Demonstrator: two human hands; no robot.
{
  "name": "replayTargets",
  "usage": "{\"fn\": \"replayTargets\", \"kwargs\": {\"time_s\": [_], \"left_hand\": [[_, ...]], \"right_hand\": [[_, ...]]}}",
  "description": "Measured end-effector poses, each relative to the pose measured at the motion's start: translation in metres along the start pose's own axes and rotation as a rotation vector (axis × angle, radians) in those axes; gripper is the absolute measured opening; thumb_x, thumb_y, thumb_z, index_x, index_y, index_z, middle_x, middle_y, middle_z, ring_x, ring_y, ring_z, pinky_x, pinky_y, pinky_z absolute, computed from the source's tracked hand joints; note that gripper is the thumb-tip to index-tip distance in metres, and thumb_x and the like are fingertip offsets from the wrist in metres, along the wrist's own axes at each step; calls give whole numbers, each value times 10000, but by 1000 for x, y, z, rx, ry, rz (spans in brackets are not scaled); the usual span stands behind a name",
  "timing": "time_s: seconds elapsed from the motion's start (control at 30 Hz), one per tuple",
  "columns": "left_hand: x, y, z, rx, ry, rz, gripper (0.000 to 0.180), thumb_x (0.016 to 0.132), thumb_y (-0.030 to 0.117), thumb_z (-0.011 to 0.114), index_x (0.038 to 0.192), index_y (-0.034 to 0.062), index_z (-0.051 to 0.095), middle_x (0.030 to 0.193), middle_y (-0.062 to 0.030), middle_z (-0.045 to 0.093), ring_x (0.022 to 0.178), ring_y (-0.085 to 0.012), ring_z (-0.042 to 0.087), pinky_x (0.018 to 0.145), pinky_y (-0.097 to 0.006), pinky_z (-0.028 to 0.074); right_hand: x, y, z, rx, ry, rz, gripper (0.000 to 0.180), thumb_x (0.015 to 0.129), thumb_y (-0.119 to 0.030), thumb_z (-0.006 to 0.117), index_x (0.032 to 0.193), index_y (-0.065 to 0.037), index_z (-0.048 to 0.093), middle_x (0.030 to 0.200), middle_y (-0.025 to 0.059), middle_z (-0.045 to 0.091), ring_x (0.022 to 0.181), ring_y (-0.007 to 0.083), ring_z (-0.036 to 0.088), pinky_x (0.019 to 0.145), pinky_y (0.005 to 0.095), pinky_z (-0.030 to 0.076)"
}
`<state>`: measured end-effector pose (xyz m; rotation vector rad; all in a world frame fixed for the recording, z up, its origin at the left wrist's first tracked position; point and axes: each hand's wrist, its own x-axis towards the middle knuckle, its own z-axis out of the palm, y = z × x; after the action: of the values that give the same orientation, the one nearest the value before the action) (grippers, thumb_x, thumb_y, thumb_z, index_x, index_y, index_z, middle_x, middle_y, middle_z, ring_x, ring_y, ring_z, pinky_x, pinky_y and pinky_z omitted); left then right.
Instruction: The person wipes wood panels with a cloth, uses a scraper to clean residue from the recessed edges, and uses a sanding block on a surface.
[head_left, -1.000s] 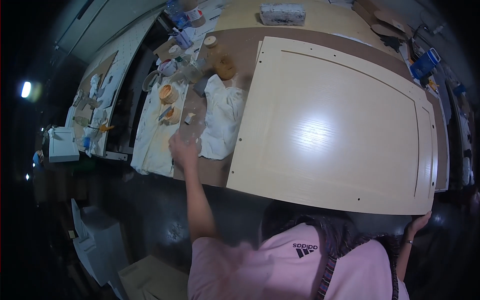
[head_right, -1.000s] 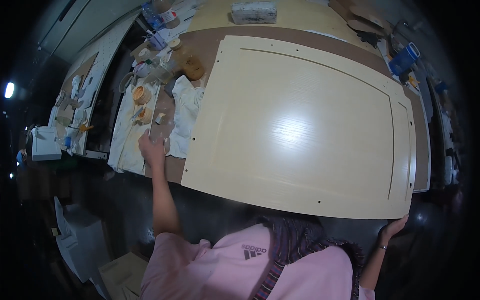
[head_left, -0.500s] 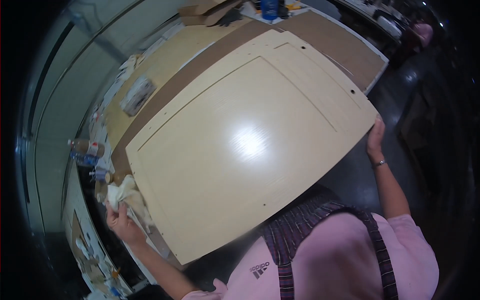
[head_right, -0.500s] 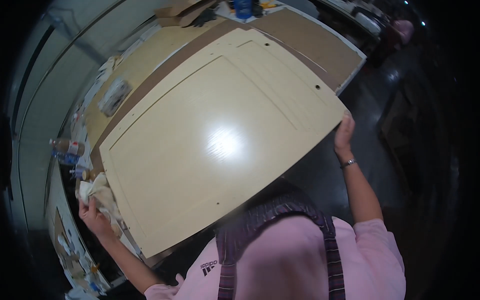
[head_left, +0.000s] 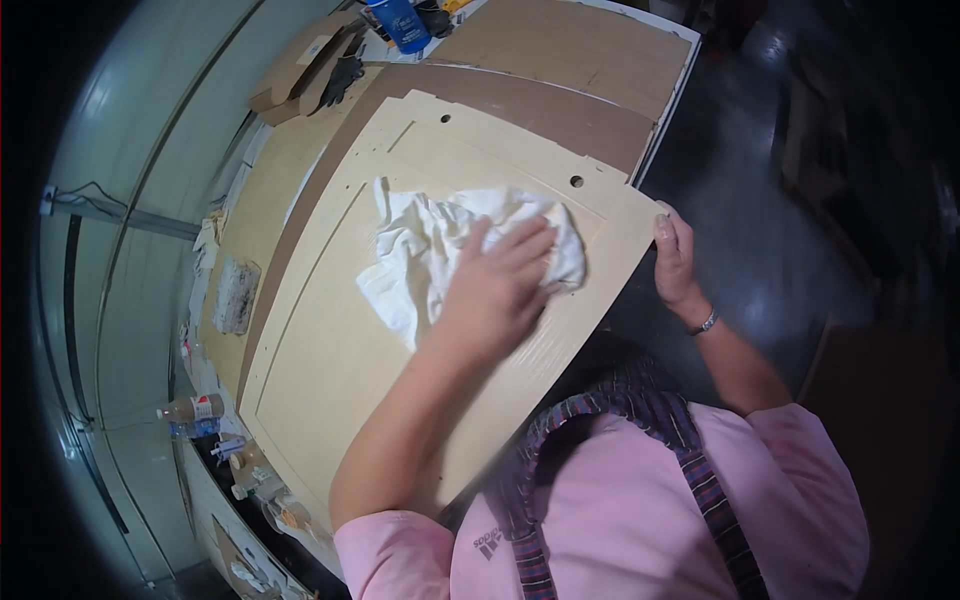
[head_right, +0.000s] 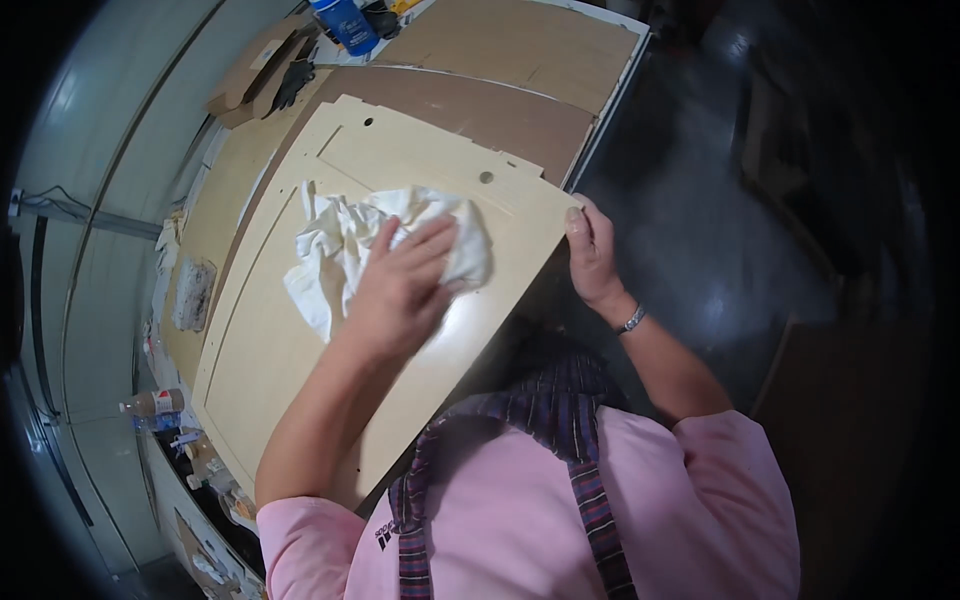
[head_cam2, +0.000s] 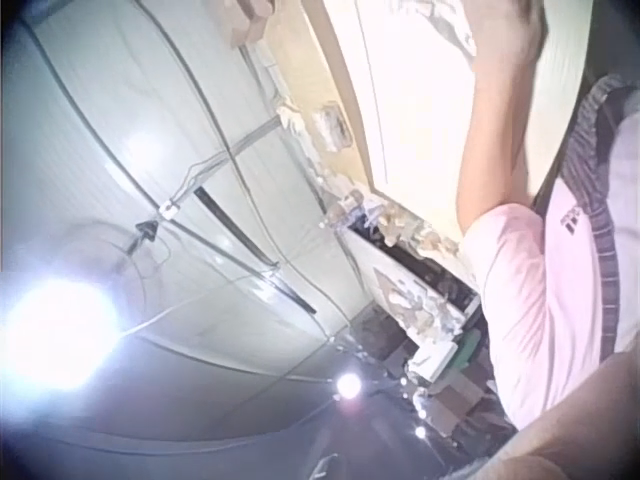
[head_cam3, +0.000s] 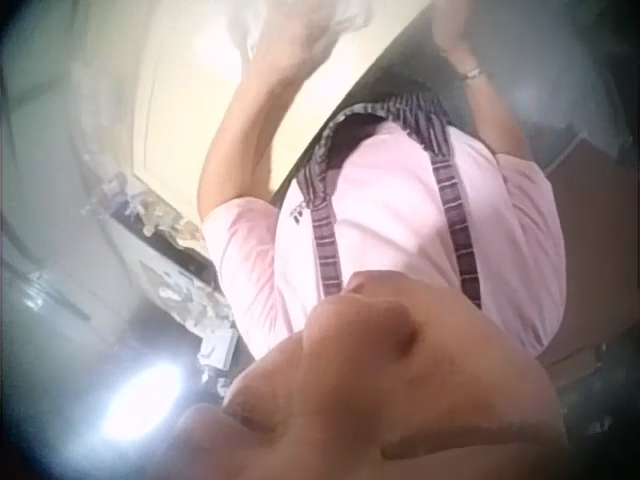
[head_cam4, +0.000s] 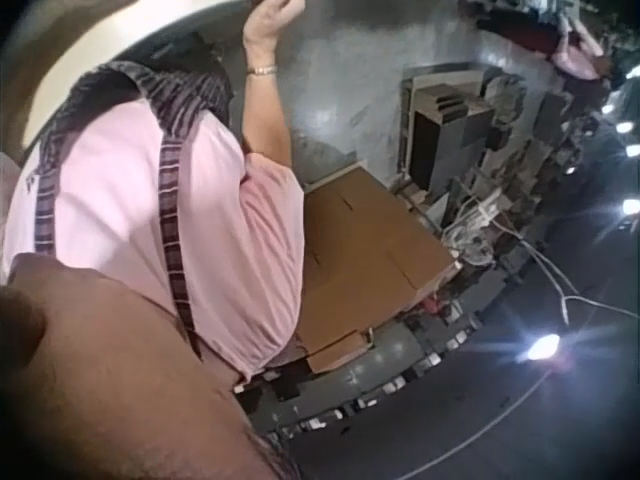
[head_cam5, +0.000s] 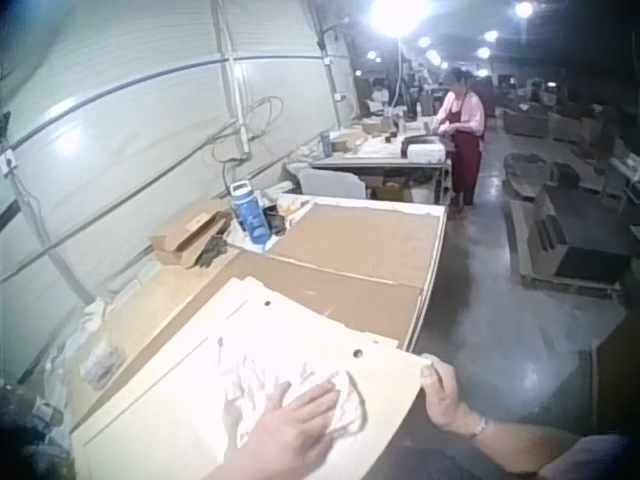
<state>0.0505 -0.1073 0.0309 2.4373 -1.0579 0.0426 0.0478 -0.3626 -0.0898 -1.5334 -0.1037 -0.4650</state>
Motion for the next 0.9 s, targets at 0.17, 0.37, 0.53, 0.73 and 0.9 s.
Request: {"fn": "replayTargets", "kwargs": {"time_s": [0.17,0.37,0.53,0.73,0.9], "left_hand": [[6,-29,5,117,110,-190,319,859,75,664,1178,80,681,1370,-107,593,1410,-323,419,1148,-621,178],[1,-17,-3,184,-34,-105,384,845,101,679,1229,96,678,1400,-98,583,1426,-326,398,1169,-599,150],[-8,4,2,125,-123,-9,368,793,198,662,1151,152,730,1371,-44,616,1385,-312,455,1171,-592,180],[-5,-71,-46,-338,250,-679,202,769,42,741,969,16,732,1200,-121,687,1099,-321,597,1003,-451,447],[-2,-9,-1,-91,135,-111,357,712,9,712,1068,41,715,1124,-160,650,995,-311,602,868,-400,476]], "right_hand": [[1,-8,2,0,-2,27,294,1022,-274,478,951,6,532,753,-15,414,720,82,368,657,254,357],[2,-6,-3,36,-35,29,312,1016,-276,494,1013,31,544,726,-14,427,683,72,381,617,248,357],[0,-5,-1,34,-37,11,336,1016,-274,499,1085,52,547,737,-16,450,691,64,401,617,248,365],[2,-2,-4,36,-46,20,366,1021,-295,495,1108,56,551,754,-12,456,705,66,407,635,249,372],[2,-4,0,20,12,-21,356,1022,-316,490,1020,34,558,761,-10,452,717,71,405,644,256,374]]}}
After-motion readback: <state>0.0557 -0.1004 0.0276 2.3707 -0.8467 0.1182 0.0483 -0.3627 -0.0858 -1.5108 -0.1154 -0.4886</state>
